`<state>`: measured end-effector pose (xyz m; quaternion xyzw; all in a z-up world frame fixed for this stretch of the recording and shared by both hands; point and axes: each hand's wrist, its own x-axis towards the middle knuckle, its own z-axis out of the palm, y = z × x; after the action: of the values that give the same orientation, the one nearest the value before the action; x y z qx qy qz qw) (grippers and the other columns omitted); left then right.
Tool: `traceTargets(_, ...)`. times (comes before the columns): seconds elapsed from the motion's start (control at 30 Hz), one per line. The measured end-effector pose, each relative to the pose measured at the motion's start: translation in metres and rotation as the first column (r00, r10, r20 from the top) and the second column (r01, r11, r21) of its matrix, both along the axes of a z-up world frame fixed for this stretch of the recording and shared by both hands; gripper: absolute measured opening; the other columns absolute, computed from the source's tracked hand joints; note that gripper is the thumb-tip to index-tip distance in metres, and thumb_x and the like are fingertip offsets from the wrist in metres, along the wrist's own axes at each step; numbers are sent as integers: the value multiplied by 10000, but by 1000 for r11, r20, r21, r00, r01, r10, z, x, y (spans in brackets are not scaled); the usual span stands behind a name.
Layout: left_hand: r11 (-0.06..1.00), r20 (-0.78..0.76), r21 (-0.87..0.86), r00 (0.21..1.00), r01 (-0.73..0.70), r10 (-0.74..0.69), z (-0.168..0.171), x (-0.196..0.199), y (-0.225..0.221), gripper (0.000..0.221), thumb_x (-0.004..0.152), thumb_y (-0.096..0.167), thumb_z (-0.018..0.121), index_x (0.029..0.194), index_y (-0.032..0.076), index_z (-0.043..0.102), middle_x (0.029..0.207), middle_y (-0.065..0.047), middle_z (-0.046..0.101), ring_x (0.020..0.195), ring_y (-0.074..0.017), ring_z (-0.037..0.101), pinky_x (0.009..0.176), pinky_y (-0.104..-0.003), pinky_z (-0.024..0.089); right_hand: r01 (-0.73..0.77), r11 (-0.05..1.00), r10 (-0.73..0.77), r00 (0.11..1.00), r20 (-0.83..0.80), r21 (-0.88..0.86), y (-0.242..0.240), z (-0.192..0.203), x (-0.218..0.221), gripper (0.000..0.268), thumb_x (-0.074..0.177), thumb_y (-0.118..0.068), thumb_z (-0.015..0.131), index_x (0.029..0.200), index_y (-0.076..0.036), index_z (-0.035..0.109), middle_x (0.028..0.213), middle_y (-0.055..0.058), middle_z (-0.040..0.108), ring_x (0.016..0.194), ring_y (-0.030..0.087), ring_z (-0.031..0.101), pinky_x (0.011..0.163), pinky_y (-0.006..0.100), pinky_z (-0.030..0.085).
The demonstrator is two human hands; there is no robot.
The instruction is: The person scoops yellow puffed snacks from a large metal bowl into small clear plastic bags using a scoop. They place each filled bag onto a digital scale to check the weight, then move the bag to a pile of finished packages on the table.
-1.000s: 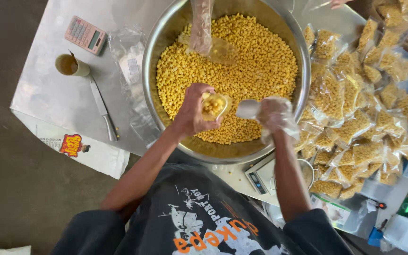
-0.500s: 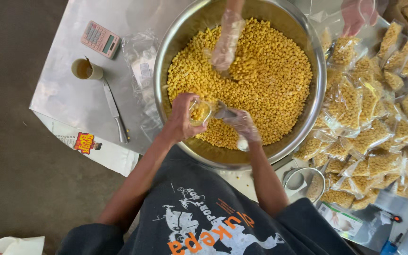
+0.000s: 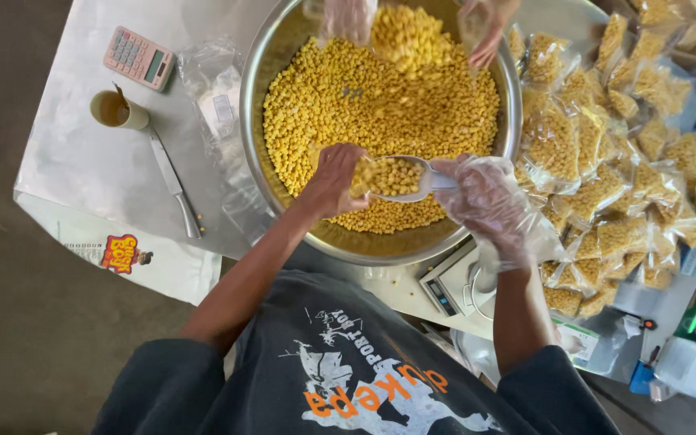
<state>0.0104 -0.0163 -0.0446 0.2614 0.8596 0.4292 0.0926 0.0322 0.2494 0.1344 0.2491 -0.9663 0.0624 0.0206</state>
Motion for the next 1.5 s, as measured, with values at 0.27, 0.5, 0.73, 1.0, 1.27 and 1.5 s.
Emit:
traceTargets(0.27,1000,-19,-20,1000,-11,11,8,4,-2,955,600,283,935,1356,67,391,1270,-198,469,1283,-393,420,1129,-533,320,194,979,-183,973,139,-69,-8,36,16,421,790,-261,836,1203,-218,768,955,60,697,932,294,649,903,439,513)
traceTargets(0.5,1000,-55,-22,998,9,-11,10,6,-12,946,627,294,923,1373,47,396,1265,-191,469,1271,-389,437,1127,-511,330,245,969,-243,964,113,-11,-19,45,35,395,797,-230,826,1187,-191,781,963,83,743,923,307,682,884,465,539)
traceTargets(0.73,995,-127,96,992,-2,14,-7,6,-11,1035,530,323,938,1360,29,396,1253,-218,474,1248,-394,442,1102,-549,289,487,850,-378,828,414,-199,1,29,52,444,857,-257,797,1270,-118,714,1057,67,772,915,193,731,893,383,572)
traceTargets(1.0,971,-240,238,966,-34,93,1,24,-2,878,700,278,898,1402,83,407,1281,-163,509,1256,-346,500,1094,-480,367,520,825,-431,832,349,-222,-25,-47,61,386,941,-347,759,1192,-58,710,1131,158,738,883,228,740,771,333,610)
traceTargets(1.27,979,35,199,998,46,-54,14,42,11,1101,620,363,986,1469,52,356,1393,-215,460,1324,-382,465,1146,-475,376,-7,1000,4,997,-76,-29,-21,-159,56,319,839,-98,692,1153,-57,654,1028,78,649,983,233,642,912,381,566)
traceTargets(1.5,992,165,26,980,-119,113,-100,51,-22,1259,726,415,1036,1524,-118,220,1475,-387,296,1368,-501,312,1125,-576,317,100,982,-123,982,-141,-161,21,-168,84,252,844,-134,695,1087,-91,643,1096,82,669,979,235,650,832,382,550)
